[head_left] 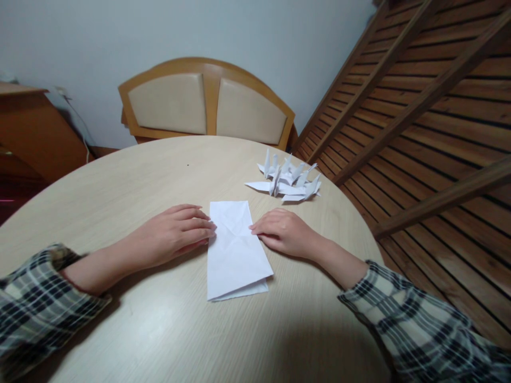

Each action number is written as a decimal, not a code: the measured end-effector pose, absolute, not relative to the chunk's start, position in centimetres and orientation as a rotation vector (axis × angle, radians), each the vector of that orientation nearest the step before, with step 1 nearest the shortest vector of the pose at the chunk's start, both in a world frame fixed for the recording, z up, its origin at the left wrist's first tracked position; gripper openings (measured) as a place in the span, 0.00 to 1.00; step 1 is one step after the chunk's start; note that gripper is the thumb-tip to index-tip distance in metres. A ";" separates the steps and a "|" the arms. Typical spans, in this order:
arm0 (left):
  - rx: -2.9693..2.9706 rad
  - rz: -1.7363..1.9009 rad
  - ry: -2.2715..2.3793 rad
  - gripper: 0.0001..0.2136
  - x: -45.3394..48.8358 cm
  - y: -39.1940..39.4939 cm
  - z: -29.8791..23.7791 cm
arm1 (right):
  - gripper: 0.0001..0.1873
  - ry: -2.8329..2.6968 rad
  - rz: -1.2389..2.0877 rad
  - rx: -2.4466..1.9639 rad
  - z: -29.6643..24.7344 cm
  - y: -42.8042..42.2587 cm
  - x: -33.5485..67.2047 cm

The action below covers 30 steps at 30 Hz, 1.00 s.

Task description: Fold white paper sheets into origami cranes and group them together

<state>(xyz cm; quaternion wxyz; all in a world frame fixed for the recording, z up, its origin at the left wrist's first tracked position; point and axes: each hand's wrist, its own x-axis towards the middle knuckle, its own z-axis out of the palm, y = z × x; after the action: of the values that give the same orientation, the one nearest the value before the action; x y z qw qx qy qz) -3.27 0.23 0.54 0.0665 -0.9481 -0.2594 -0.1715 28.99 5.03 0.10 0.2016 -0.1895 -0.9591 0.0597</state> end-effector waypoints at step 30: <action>-2.725 -0.570 -0.762 0.17 -3.7 -0.4 0.8 | 0.21 -2.444 0.342 -0.433 3.0 3.1 29.8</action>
<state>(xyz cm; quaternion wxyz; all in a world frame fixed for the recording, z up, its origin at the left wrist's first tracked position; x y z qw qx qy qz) -3.66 -0.44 0.76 0.1275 -0.9364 -0.2619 -0.1958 29.76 3.06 2.96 0.3127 -0.1640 -0.9266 0.1296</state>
